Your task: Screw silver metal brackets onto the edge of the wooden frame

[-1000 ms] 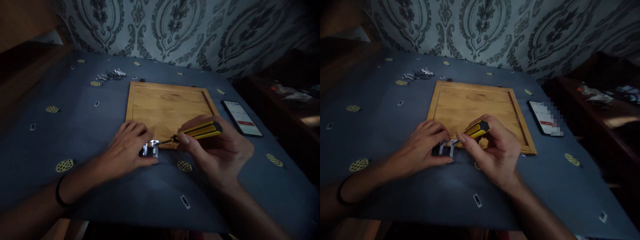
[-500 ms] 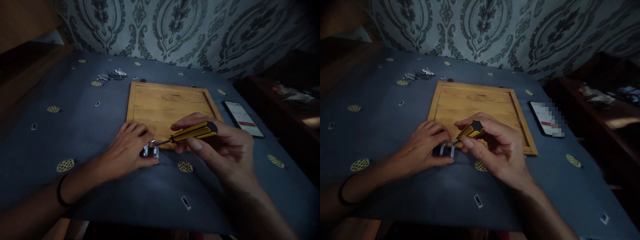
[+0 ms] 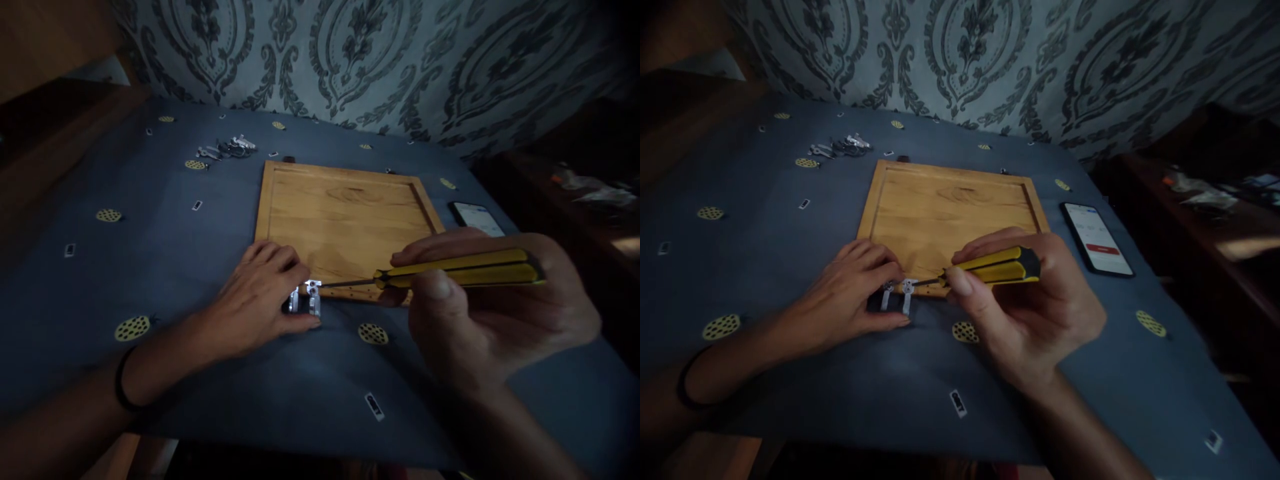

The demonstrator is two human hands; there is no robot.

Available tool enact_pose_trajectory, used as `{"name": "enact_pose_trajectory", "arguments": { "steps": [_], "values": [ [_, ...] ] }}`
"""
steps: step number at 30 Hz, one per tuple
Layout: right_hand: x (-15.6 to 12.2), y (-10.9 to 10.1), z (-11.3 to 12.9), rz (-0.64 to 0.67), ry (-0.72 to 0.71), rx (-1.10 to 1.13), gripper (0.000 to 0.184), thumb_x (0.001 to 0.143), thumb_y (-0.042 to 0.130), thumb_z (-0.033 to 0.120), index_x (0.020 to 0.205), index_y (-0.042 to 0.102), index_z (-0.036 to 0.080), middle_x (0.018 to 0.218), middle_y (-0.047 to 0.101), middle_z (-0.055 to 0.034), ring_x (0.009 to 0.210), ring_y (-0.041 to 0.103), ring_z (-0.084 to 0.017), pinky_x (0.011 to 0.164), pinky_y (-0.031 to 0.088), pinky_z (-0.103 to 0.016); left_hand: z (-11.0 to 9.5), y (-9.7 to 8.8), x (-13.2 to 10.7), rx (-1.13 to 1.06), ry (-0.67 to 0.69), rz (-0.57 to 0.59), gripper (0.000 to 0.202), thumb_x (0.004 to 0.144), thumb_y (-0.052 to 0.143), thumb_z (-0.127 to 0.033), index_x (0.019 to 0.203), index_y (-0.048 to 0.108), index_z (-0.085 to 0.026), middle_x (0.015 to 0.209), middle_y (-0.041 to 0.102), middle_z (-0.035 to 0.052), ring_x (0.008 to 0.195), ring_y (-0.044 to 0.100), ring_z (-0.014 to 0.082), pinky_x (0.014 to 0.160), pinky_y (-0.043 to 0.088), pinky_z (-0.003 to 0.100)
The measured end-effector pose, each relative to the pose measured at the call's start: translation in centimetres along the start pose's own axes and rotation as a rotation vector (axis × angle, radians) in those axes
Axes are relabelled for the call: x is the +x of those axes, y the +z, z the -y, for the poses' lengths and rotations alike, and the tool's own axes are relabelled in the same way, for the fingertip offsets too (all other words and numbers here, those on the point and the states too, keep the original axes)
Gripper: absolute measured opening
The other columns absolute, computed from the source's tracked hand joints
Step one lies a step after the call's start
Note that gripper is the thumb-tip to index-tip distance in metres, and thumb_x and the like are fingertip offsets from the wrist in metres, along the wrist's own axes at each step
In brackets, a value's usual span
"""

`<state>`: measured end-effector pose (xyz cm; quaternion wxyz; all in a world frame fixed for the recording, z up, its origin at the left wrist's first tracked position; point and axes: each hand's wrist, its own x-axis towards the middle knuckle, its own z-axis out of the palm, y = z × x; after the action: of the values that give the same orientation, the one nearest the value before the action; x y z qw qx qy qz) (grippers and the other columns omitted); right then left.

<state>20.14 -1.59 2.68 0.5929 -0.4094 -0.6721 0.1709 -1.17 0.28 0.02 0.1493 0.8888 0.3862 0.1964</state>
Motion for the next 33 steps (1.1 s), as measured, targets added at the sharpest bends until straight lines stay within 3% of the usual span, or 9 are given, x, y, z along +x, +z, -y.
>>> {"name": "enact_pose_trajectory", "arguments": {
  "steps": [3,6,15,25,30,33],
  "values": [
    [0.1,0.2,0.1,-0.072,-0.038,-0.031,0.011,0.089,0.079,0.036,0.090,0.070,0.030,0.081,0.069,-0.0036,0.070,0.064,-0.024,0.059,0.051,-0.042,0.0,0.0,0.0,0.006,-0.005,0.007,0.040,0.083,0.083,-0.046,0.102,0.065,-0.016,0.101,0.062,0.0050,0.102,0.056,0.0260,0.097,0.044,0.043],
    [0.1,0.4,-0.1,0.027,0.019,-0.014,0.008,0.091,0.076,0.036,0.091,0.071,0.029,0.084,0.070,-0.0036,0.070,0.066,-0.021,0.056,0.053,-0.038,0.0,0.0,0.1,0.008,-0.007,0.008,0.040,0.083,0.083,-0.046,0.102,0.065,-0.016,0.100,0.062,0.0050,0.102,0.056,0.0260,0.097,0.044,0.043],
    [0.4,0.6,-0.6,0.062,-0.077,0.002,0.008,0.089,0.079,0.027,0.089,0.071,0.026,0.081,0.072,-0.0021,0.061,0.065,-0.017,0.050,0.055,-0.033,0.0,0.1,0.0,0.011,-0.013,0.006,0.040,0.083,0.083,-0.047,0.103,0.066,-0.017,0.102,0.062,0.0048,0.103,0.056,0.0263,0.099,0.044,0.044],
    [0.8,0.5,-0.2,0.119,0.019,0.030,0.016,0.081,0.086,0.026,0.092,0.074,0.029,0.083,0.072,-0.0011,0.068,0.069,-0.019,0.051,0.057,-0.031,0.0,0.0,0.1,0.015,-0.011,0.014,0.041,0.083,0.083,-0.047,0.105,0.067,-0.017,0.104,0.063,0.0056,0.104,0.056,0.0268,0.100,0.044,0.045],
    [1.4,-0.4,0.1,0.294,0.140,0.182,0.019,0.091,0.077,0.035,0.108,0.076,0.028,0.093,0.074,-0.0027,0.064,0.069,-0.015,0.050,0.059,-0.029,0.0,0.0,0.1,0.023,0.003,0.000,0.040,0.082,0.084,-0.046,0.102,0.066,-0.017,0.102,0.062,0.0055,0.102,0.056,0.0266,0.097,0.045,0.044],
    [1.7,-0.7,0.3,0.373,0.090,0.173,0.005,0.093,0.074,0.030,0.094,0.078,0.027,0.095,0.075,-0.0036,0.065,0.069,-0.016,0.052,0.059,-0.032,0.0,0.1,0.1,0.035,0.003,-0.002,0.040,0.081,0.084,-0.048,0.100,0.065,-0.017,0.101,0.062,0.0051,0.102,0.056,0.0265,0.097,0.046,0.044]
  ]
}}
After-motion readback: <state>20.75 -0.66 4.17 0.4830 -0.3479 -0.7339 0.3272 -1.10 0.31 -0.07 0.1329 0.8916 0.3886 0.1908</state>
